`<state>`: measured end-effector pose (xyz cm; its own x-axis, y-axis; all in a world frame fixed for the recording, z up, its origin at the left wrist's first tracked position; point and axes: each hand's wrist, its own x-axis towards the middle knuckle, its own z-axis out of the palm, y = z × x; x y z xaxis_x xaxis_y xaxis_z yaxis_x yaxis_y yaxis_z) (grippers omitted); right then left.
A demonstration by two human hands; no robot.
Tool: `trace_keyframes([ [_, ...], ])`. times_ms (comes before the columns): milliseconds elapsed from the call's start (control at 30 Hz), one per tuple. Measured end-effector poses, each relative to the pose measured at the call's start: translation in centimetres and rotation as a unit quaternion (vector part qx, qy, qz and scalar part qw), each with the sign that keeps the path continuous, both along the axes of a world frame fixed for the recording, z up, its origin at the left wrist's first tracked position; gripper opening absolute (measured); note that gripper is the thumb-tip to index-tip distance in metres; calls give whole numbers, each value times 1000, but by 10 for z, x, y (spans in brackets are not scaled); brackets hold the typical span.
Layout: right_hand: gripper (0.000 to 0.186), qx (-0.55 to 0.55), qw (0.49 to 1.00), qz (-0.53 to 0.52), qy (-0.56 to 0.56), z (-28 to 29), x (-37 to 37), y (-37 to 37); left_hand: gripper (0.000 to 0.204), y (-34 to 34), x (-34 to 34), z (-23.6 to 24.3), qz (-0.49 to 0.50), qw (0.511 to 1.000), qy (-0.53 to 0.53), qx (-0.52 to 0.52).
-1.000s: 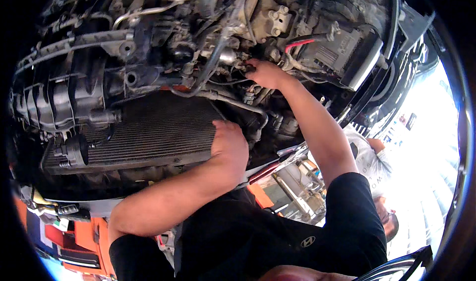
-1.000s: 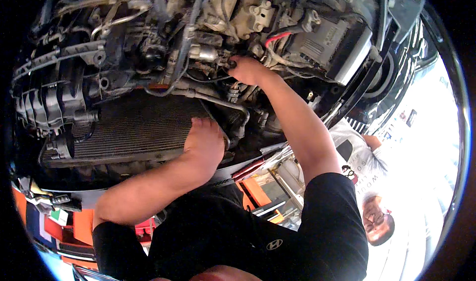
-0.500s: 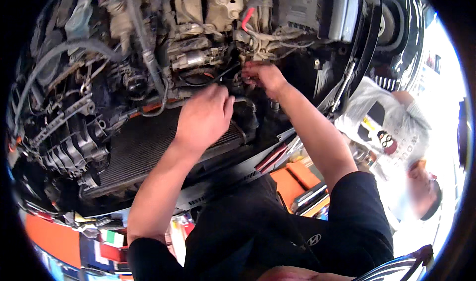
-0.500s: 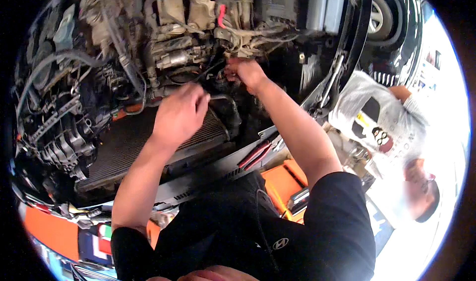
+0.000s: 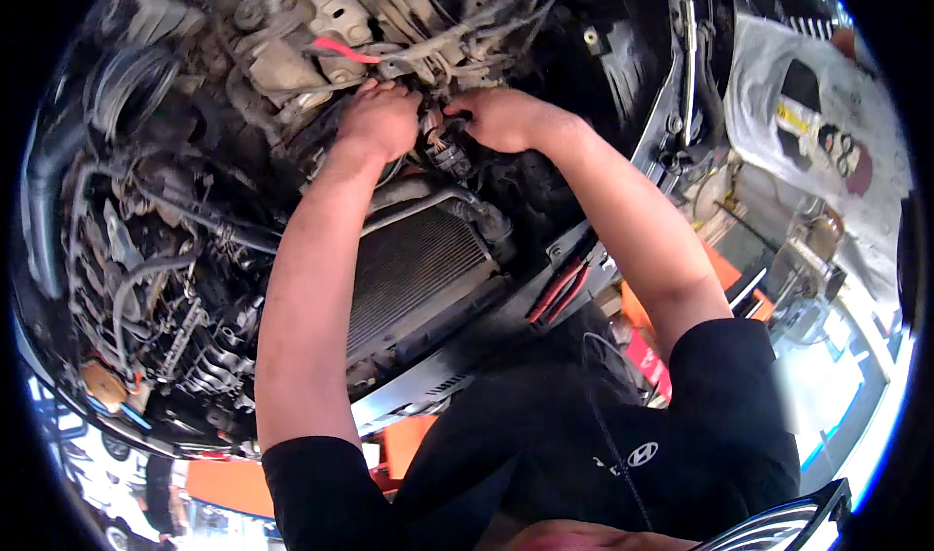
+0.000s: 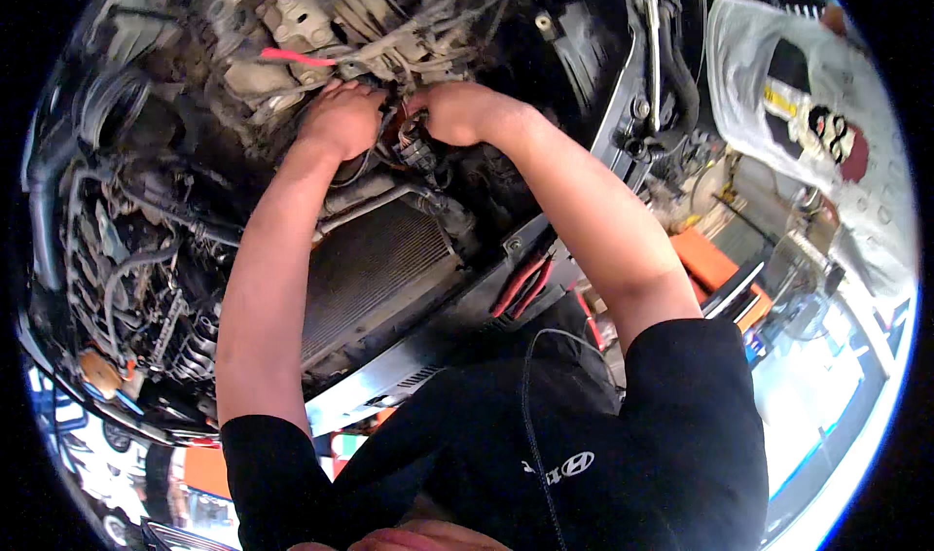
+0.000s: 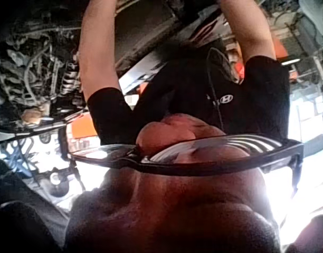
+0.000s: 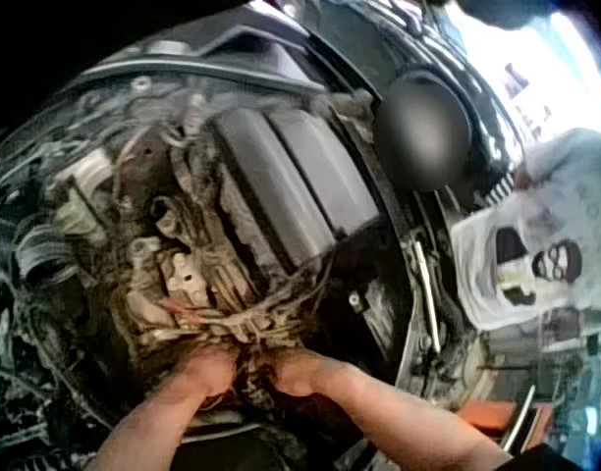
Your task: The person works under the hood of a car, using a wrench to tighten bolts on the engine. They then remove a plastic engine cover, inspect the components, and reattach the cover.
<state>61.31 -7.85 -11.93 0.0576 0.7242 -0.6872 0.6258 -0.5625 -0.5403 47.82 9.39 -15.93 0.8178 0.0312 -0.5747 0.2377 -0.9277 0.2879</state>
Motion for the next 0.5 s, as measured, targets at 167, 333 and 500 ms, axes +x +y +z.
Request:
trace_keyframes([
  [167, 41, -10, 1000, -1, -30, -2, 5, 8, 42, 9, 27, -24, -35, 990, 129, -35],
  [333, 27, 6, 999, -18, -44, 6, 5, 19, 65, 25, 38, -33, 29, 964, 179, -194],
  [500, 34, 6, 1000, 1, -29, 25, 9, 20, 76, 35, 40, -45, -4, 970, 199, -141],
])
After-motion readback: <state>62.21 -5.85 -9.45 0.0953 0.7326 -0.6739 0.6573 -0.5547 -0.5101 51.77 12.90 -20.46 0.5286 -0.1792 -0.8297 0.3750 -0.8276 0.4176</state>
